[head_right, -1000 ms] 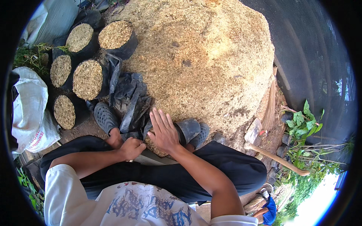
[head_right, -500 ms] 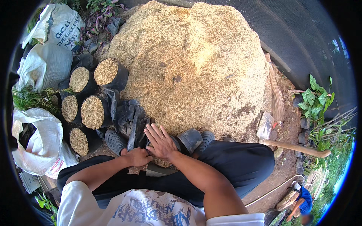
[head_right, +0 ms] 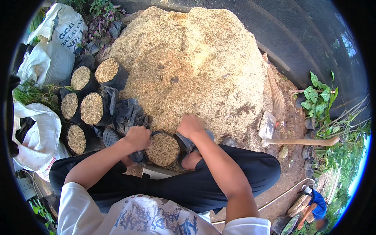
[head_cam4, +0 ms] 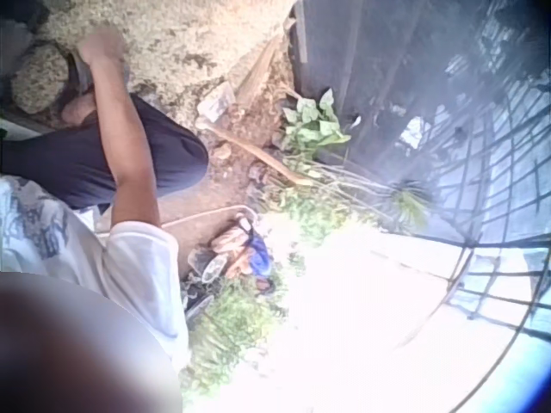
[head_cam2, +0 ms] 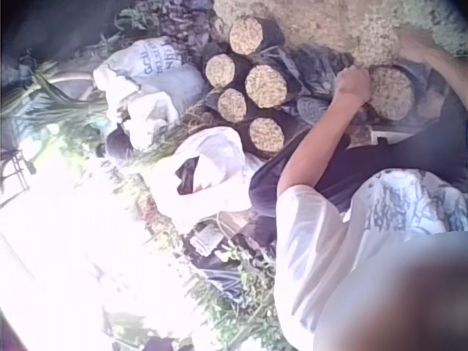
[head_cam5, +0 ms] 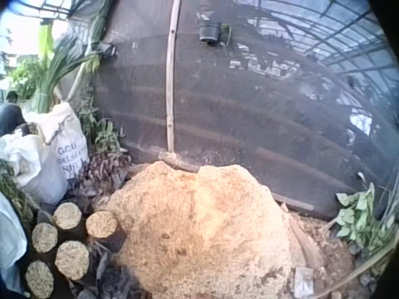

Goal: The person scoops a granular substrate from a large pile into black plastic nursery bags using a small cup and their hands. They pack the material into the bags and place the filled bags on the ground. The person also uses a hoe to move the substrate pile.

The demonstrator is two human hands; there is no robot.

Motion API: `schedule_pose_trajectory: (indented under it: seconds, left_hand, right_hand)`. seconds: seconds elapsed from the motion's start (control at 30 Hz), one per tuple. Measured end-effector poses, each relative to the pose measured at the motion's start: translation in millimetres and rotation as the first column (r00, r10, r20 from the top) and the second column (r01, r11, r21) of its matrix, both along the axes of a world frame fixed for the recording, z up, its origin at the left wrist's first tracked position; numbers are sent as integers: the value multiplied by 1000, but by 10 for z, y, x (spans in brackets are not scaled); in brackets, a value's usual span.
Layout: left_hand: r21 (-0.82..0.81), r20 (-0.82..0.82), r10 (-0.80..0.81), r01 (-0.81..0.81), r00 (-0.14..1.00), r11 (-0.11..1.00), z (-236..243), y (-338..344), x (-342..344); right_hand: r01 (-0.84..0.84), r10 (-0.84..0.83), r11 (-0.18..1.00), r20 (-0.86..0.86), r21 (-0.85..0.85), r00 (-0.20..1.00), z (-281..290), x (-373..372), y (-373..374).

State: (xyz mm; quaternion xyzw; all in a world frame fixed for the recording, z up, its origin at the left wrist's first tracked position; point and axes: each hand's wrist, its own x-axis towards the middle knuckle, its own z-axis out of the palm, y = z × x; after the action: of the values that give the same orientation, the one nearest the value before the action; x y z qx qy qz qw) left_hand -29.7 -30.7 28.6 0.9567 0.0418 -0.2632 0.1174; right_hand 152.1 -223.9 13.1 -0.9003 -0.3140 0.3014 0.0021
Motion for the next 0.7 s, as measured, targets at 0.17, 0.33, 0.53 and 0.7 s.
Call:
schedule_pose_trajectory:
  seconds: [0.17, 0.33, 0.53, 0.7]
  left_hand:
    - [-17, 36, -28, 29, 999, 999, -93, 37, 469]
    - [-79, 71, 94, -89, 993, 993, -206, 60, 737]
    - [-265, 72, 330, -301, 941, 916, -456, 348, 1084]
    - [-460, 167, 647, -522, 743, 718, -788, 631, 1332]
  right_hand:
    - [223, -279, 959, -452, -174, 847, -357, 147, -239]
    - [174, -232, 972, -555, -155, 799, -478, 147, -402]
    - [-29, -48, 984, -414, -177, 909, -228, 98, -189]
    - [-128, 124, 981, -38, -146, 992, 422, 320, 3]
